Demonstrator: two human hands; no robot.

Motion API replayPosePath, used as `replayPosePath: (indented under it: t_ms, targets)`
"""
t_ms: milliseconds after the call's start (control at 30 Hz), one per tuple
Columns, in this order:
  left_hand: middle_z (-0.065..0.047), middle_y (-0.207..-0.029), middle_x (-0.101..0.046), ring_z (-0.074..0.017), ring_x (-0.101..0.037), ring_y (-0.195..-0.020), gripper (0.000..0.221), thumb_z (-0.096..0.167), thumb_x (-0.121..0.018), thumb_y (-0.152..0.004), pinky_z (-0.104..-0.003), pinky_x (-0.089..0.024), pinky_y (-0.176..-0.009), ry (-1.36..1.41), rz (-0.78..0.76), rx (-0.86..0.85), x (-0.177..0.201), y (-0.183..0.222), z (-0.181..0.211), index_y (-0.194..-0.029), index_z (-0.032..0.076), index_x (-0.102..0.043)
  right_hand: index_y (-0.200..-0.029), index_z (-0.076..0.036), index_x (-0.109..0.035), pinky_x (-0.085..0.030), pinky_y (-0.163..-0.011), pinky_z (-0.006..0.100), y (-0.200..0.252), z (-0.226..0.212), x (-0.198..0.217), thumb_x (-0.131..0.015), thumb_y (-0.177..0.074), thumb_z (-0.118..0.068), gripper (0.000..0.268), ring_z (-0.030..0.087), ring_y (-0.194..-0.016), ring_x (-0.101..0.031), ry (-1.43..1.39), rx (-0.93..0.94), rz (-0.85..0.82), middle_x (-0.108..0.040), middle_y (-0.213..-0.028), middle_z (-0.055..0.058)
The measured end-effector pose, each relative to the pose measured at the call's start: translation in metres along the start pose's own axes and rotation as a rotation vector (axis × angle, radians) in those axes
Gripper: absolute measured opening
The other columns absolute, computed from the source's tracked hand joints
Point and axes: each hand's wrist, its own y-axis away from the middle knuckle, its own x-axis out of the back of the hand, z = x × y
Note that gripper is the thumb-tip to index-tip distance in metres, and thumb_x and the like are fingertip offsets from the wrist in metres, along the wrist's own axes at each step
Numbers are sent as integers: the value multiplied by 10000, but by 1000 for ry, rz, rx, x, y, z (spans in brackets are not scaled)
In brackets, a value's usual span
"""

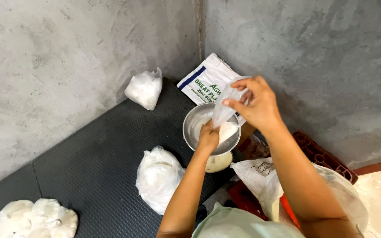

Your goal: Scooping white fertilizer powder into small plastic bags and weighing them on a scale.

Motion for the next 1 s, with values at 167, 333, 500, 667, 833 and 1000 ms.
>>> replayPosePath:
  t_ms: [167,333,500,667,833,1000]
  targets:
    - [-193,-1190,-743,-372,-639,-1221,332,183,-535,-967,-489,-134,-1239,45,-57,31,1,0,11,-1258,102,-675,-1253,-34,-589,-527,-619,289,13,-7,-11,-951,-625,-148,734,125,-639,-613,211,-322,-150,-668,-1028,69]
    - [-225,-1233,-709,-414,-594,-1226,286,225,-574,-1009,-499,-327,-1149,-48,-74,-183,-15,-5,-22,-1216,64,-690,-1298,-115,-594,-528,-605,262,22,8,-24,-795,-793,-55,547,97,-658,-669,-3,-525,-305,-675,-872,53]
    - [-175,-1023,-759,-291,-716,-1007,408,408,-502,-1043,-381,-527,-906,33,-174,6,13,4,45,-1048,76,-739,-1100,-46,-753,-499,-677,214,8,28,-27,-776,-858,94,281,82,-801,-576,-185,-147,-169,-608,-935,-2]
    - [-116,-1021,-746,-210,-679,-958,448,421,-505,-1077,-351,-534,-883,283,-171,41,1,-6,-14,-1081,28,-721,-1118,-52,-724,-573,-914,244,-9,6,1,-740,-946,82,218,89,-1034,-674,-492,-22,-5,-626,-1105,13]
    - [-46,-1090,-742,-141,-674,-1010,405,390,-528,-1094,-319,-529,-905,422,-279,243,5,-12,-32,-1172,19,-669,-1181,-69,-753,-614,-897,364,0,-4,0,-825,-865,-34,326,189,-1047,-726,-271,87,-460,-740,-1174,76]
    - [-6,-1004,-712,-111,-633,-900,322,352,-610,-1026,-288,-522,-819,420,-453,170,27,-16,-19,-1146,68,-700,-1185,-170,-760,-507,-936,504,23,75,-10,-813,-668,-374,558,292,-1037,-716,730,157,-750,-753,-1020,68]
